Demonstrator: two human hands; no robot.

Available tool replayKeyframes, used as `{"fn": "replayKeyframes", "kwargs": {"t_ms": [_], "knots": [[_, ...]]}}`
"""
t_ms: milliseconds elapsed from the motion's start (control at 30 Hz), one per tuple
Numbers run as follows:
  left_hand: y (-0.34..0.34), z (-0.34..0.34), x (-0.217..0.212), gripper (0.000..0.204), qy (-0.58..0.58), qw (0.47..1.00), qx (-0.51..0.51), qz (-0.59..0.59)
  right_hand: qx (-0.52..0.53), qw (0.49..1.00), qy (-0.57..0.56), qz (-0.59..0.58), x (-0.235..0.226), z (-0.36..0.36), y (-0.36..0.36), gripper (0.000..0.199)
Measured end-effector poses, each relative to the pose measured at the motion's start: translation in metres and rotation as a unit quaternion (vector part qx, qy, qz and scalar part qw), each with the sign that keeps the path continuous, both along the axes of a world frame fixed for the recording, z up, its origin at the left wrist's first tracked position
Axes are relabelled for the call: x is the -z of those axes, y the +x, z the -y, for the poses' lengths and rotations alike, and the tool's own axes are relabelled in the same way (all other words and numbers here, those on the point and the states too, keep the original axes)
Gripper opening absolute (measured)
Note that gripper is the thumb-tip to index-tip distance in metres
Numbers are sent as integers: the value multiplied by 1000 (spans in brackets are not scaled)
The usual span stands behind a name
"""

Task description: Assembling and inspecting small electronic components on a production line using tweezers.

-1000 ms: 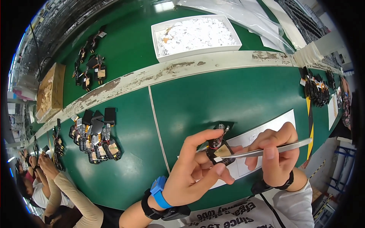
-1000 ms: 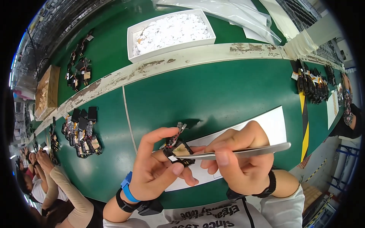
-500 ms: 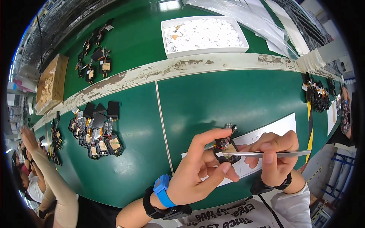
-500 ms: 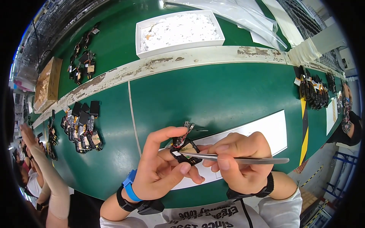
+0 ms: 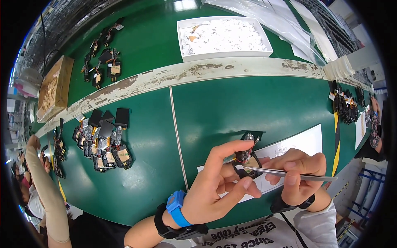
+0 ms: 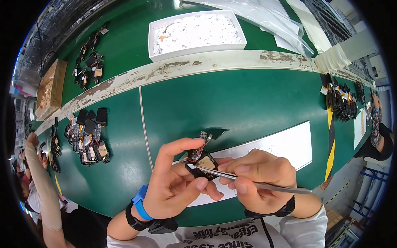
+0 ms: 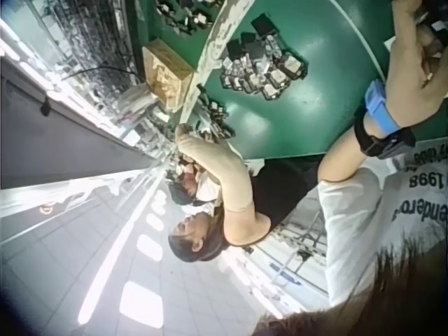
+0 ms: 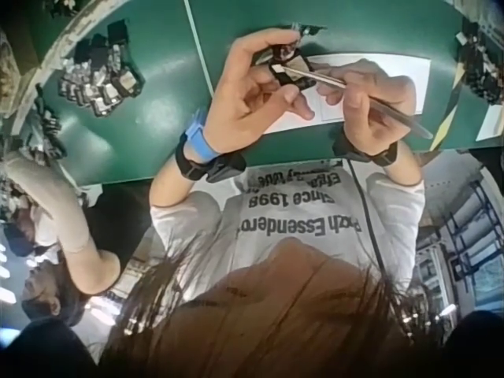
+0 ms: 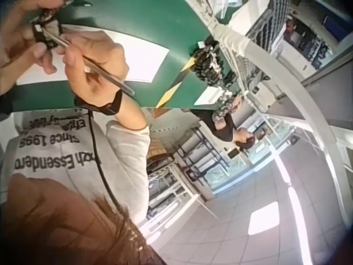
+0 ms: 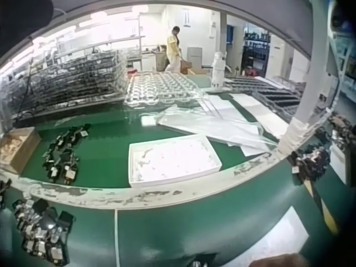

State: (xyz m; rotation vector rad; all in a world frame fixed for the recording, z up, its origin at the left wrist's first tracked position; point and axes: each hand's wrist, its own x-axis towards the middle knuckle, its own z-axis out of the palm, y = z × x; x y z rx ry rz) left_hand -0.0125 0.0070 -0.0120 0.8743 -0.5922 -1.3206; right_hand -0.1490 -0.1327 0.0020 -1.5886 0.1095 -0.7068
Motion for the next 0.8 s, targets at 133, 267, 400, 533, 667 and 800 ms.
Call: {"fn": "replayKeyframes", "kwargs": {"t_ms": [133, 267, 400, 533, 667, 800], "knots": [[0, 1, -2, 54, 8, 1000, -3, -1, -38, 991, -115, -55, -5, 4, 3, 16], [0, 0, 0, 55, -2, 1000, -6, 9, -64, 991, -102, -51, -4, 6, 1, 17], [0, 1, -1, 56, -9, 1000, -12, 16, -20, 988, -141, -51, -2, 2, 0, 18], [3, 1, -5, 52, 9, 1000, 4, 20, -24, 971, -226, -74, -9, 6, 0, 21], [1, 1, -4, 52, 7, 1000, 0, 24, -30, 955, -282, -92, -14, 8, 0, 23], [1, 2, -3, 53, 5, 999, 6, 50, -17, 946, -313, -89, -16, 5, 4, 22]]}}
